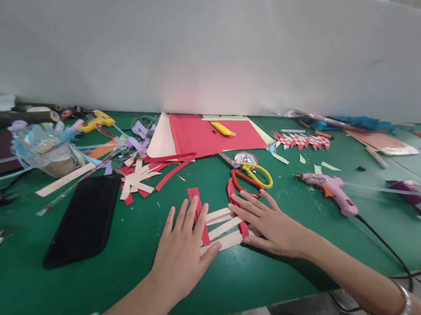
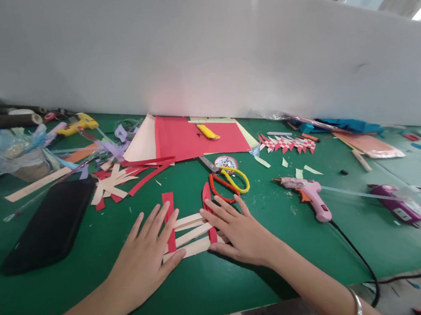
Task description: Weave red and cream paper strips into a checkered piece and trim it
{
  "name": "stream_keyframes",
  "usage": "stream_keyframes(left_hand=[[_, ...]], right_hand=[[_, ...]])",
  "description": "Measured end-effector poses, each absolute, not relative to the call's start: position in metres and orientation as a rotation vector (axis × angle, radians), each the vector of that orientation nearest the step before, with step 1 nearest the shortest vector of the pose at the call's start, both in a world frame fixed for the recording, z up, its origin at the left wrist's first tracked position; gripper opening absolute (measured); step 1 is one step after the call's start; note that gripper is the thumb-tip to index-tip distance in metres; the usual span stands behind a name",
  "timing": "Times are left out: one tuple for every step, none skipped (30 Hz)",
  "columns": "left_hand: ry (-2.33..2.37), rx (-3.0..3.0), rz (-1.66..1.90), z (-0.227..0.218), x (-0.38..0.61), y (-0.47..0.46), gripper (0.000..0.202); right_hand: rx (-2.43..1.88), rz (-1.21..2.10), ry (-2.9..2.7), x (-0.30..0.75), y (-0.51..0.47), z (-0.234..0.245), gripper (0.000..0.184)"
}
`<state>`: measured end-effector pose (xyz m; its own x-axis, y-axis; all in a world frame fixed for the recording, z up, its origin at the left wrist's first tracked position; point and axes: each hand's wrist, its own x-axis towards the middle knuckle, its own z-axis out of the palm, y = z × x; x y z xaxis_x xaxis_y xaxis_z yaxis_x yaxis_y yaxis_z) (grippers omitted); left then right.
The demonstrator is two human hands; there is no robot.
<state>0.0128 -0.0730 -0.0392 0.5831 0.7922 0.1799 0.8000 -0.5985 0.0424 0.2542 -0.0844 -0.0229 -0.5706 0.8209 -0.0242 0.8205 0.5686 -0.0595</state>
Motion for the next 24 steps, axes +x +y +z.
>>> stream_keyframes(left_hand=[[-1.362,-2.763,-0.285,-0.038,0.014,-0.074,0.067],[-1.337,-2.773,-0.289,-0.037,0.016,-0.074,0.065],[-1.317,-2.787,-0.288,-0.036,0.017,-0.075,0.064],[-1.304,-2.804,-0.279,-0.036,0.019,-0.075,0.063],[-1.3,-2.822,-0.263,-0.035,0.02,-0.075,0.063],[-1.302,-2.841,-0.238,-0.035,0.021,-0.075,0.063],[-1.305,-2.859,-0.211,-0.036,0.021,-0.075,0.062],[-1.307,-2.874,-0.189,-0.037,0.022,-0.075,0.062],[-1.31,-2.885,-0.175,-0.038,0.021,-0.074,0.062],[-1.314,-2.89,-0.17,-0.039,0.021,-0.074,0.061],[-1.318,-2.892,-0.168,-0.04,0.02,-0.074,0.061],[-1.319,-2.895,-0.169,-0.04,0.019,-0.073,0.061],[-1.319,-2.898,-0.168,-0.04,0.019,-0.073,0.062],[-1.318,-2.901,-0.166,-0.038,0.019,-0.072,0.063],[-1.317,-2.901,-0.172,-0.035,0.02,-0.07,0.065],[-1.314,-2.899,-0.189,-0.031,0.022,-0.069,0.067],[-1.309,-2.894,-0.22,-0.026,0.026,-0.067,0.068],[-1.305,-2.881,-0.267,-0.022,0.031,-0.065,0.069],[-1.275,-2.883,-0.313,-0.018,0.037,-0.062,0.069],[-1.225,-2.898,-0.351,-0.016,0.045,-0.06,0.068],[-1.157,-2.942,-0.358,-0.015,0.053,-0.058,0.068],[-1.117,-2.977,-0.354,-0.016,0.061,-0.056,0.067],[-1.084,-3.009,-0.347,-0.019,0.068,-0.053,0.068],[-1.075,-3.04,-0.306,-0.024,0.073,-0.051,0.069]], right_hand=[[-1.446,0.104,-2.785,0.254,-0.084,-0.023,0.062],[-1.43,0.106,-2.794,0.253,-0.084,-0.023,0.063],[-1.412,0.107,-2.803,0.252,-0.083,-0.024,0.066],[-1.396,0.105,-2.806,0.251,-0.084,-0.025,0.069],[-1.389,0.098,-2.803,0.251,-0.084,-0.026,0.072],[-1.398,0.088,-2.792,0.251,-0.085,-0.027,0.074],[-1.421,0.079,-2.774,0.25,-0.087,-0.028,0.075],[-1.456,0.072,-2.754,0.25,-0.09,-0.028,0.076],[-1.493,0.071,-2.735,0.251,-0.092,-0.029,0.076],[-1.525,0.074,-2.721,0.251,-0.095,-0.03,0.076],[-1.55,0.081,-2.711,0.251,-0.098,-0.031,0.077],[-1.567,0.088,-2.705,0.251,-0.101,-0.032,0.077],[-1.576,0.095,-2.701,0.251,-0.103,-0.034,0.077],[-1.582,0.098,-2.696,0.251,-0.105,-0.035,0.078],[-1.586,0.098,-2.69,0.251,-0.106,-0.036,0.078],[-1.589,0.096,-2.682,0.251,-0.107,-0.037,0.078],[-1.593,0.09,-2.672,0.251,-0.107,-0.038,0.079],[-1.597,0.082,-2.66,0.251,-0.107,-0.039,0.081],[-1.602,0.072,-2.648,0.25,-0.107,-0.04,0.083],[-1.605,0.062,-2.638,0.25,-0.107,-0.04,0.085],[-1.609,0.057,-2.632,0.249,-0.107,-0.04,0.087],[-1.614,0.058,-2.629,0.249,-0.107,-0.041,0.087],[-1.617,0.065,-2.63,0.249,-0.106,-0.04,0.088],[-1.619,0.075,-2.631,0.248,-0.106,-0.04,0.088]])
